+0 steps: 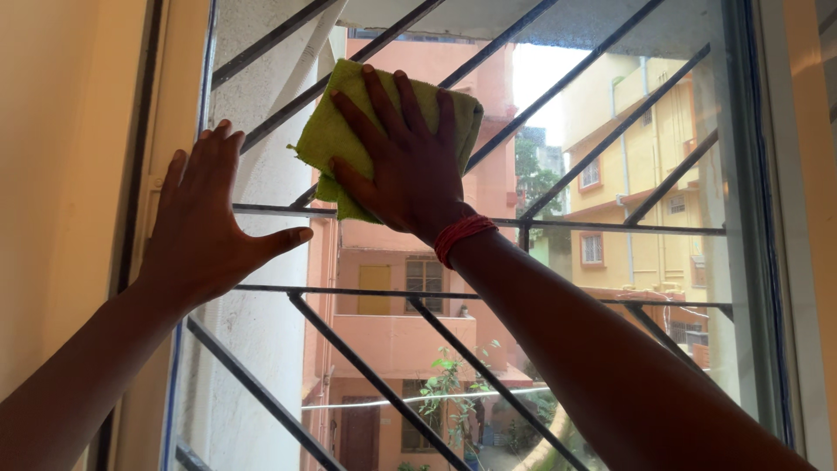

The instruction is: The person cleans a window pane using a green cloth, wiping the glass surface and the metal security bars. They systematically wipe different sections of the window, including the frame and the lower sill, while a spray bottle is visible on the sill.

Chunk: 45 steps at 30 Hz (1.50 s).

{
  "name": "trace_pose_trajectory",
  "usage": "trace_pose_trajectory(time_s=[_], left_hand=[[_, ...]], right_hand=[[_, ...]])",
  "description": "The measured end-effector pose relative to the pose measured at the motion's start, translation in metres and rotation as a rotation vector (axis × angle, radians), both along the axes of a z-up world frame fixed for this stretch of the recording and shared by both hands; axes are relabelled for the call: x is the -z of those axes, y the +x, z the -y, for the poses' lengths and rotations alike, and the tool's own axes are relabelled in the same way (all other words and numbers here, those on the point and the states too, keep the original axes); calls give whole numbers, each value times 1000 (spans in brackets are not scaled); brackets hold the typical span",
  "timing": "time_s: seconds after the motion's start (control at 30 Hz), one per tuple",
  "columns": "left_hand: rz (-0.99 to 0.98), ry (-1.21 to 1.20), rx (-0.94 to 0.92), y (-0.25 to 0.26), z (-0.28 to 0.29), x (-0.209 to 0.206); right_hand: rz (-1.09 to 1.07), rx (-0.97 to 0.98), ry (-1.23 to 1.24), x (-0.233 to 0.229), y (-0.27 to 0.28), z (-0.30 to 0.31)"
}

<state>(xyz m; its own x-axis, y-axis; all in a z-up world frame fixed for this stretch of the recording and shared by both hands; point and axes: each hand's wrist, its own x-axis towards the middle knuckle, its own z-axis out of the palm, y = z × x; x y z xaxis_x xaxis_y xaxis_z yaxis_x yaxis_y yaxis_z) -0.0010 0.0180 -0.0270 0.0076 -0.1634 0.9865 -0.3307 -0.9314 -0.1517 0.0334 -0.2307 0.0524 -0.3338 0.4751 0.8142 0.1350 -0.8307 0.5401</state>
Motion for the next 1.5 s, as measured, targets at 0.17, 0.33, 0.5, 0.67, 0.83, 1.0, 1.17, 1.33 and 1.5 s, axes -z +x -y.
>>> trace_pose_trajectory(time_s=[0.17, 0.33, 0.5, 0.67, 0.83, 1.0, 1.17, 1.33, 1.5], left_hand=[[-5, 60, 160, -10, -8, 3], [-8, 80, 204, -11, -9, 5], [-4, 103, 225, -3, -15, 6], [52, 109, 270, 3, -18, 7], [-31, -4, 404, -13, -13, 8], [4, 9, 429, -20, -12, 5], [30, -35, 496, -17, -17, 8], [125, 37, 562, -5, -25, 11], [191, 50, 485, 3, -24, 18]], right_hand=[[-20, -9, 17, 12, -1, -16], [-45, -12, 20, 23, -3, -31], [-52, -34, 15, 33, -6, -49], [-102, -14, 6, 50, -10, -70], [-85, 1, -12, 60, -12, -80], [-100, 2, -60, 74, -16, -87], [-174, 101, -157, 101, -17, -88], [-108, 18, -248, 65, -11, -56], [-63, 18, -61, 2, -5, -45]])
